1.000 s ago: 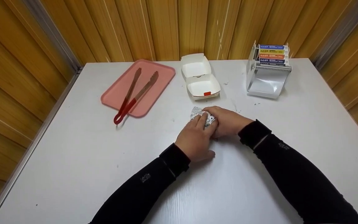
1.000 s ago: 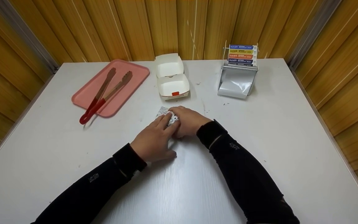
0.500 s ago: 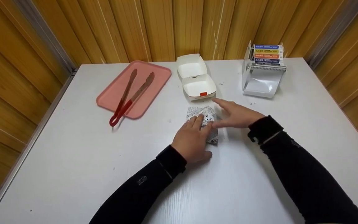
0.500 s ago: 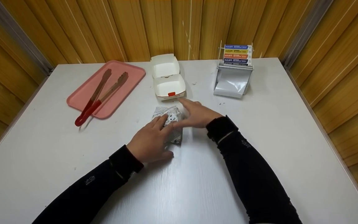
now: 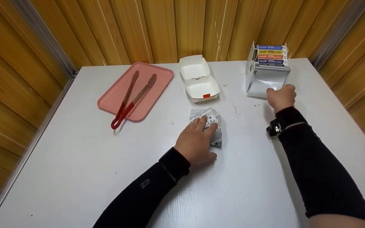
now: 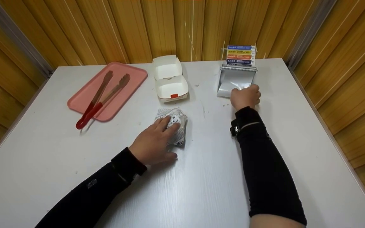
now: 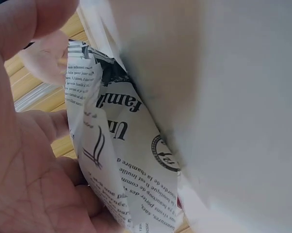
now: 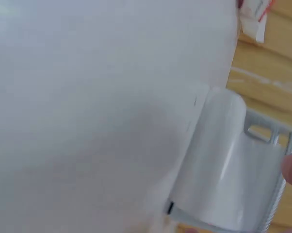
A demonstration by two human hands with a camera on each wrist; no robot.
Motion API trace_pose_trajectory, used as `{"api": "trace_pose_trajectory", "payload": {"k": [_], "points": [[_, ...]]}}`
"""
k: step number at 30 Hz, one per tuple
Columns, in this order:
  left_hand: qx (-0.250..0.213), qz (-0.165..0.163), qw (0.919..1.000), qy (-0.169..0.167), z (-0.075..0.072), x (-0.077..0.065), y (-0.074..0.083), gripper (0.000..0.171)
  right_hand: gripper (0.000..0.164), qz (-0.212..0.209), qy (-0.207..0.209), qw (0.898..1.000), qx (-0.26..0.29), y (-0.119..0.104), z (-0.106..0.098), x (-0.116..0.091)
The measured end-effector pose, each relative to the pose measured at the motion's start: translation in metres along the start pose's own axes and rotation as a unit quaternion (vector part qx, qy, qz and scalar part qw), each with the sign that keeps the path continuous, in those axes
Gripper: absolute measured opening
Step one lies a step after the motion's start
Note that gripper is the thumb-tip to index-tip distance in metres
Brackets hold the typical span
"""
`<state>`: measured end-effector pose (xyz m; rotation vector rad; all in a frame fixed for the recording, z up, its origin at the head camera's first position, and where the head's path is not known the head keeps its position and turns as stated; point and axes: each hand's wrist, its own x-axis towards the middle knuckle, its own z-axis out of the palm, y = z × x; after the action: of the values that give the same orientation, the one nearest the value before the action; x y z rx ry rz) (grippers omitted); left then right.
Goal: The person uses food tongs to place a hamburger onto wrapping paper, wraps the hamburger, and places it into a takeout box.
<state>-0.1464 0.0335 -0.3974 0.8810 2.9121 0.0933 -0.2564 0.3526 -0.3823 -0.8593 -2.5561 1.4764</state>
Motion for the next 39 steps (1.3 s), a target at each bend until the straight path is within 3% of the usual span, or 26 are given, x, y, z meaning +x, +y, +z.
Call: {"api": "trace_pose_trajectory", "payload": {"k": [4, 6, 13, 16, 20, 30, 34, 39], "points": [[0.007, 0.0, 1.0, 0.003, 0.002, 0.001, 0.0, 0.1, 0.086, 0.032, -0.012, 0.997, 0.065, 0.004, -0.006, 0.012], [0.014, 0.0, 0.9999, 0.004, 0.003, 0.001, 0.0, 0.1, 0.081, 0.031, -0.005, 0.997, 0.064, 0.005, -0.007, 0.016], [0.019, 0.003, 0.9998, 0.007, 0.005, 0.002, 0.0, 0.101, 0.071, -0.025, 0.016, 0.998, -0.063, 0.012, -0.013, 0.025], [0.016, 0.005, 0.9998, 0.007, 0.005, 0.003, 0.0, 0.102, 0.065, -0.048, 0.03, 0.994, -0.089, 0.016, -0.014, 0.027], [0.015, 0.007, 0.9998, 0.007, 0.005, 0.002, 0.0, 0.101, 0.062, -0.058, 0.018, 0.992, -0.11, 0.02, -0.018, 0.029], [0.009, 0.004, 0.9999, 0.008, 0.002, 0.001, 0.001, 0.1, 0.05, -0.036, -0.04, 0.984, -0.171, 0.019, -0.026, 0.038], [0.021, 0.009, 0.9997, 0.013, 0.002, 0.001, 0.001, 0.099, 0.057, -0.035, -0.061, 0.97, -0.232, 0.017, -0.029, 0.038], [0.026, 0.008, 0.9996, 0.008, 0.002, 0.002, 0.0, 0.099, 0.064, -0.013, -0.076, 0.966, -0.247, 0.013, -0.028, 0.038]]}}
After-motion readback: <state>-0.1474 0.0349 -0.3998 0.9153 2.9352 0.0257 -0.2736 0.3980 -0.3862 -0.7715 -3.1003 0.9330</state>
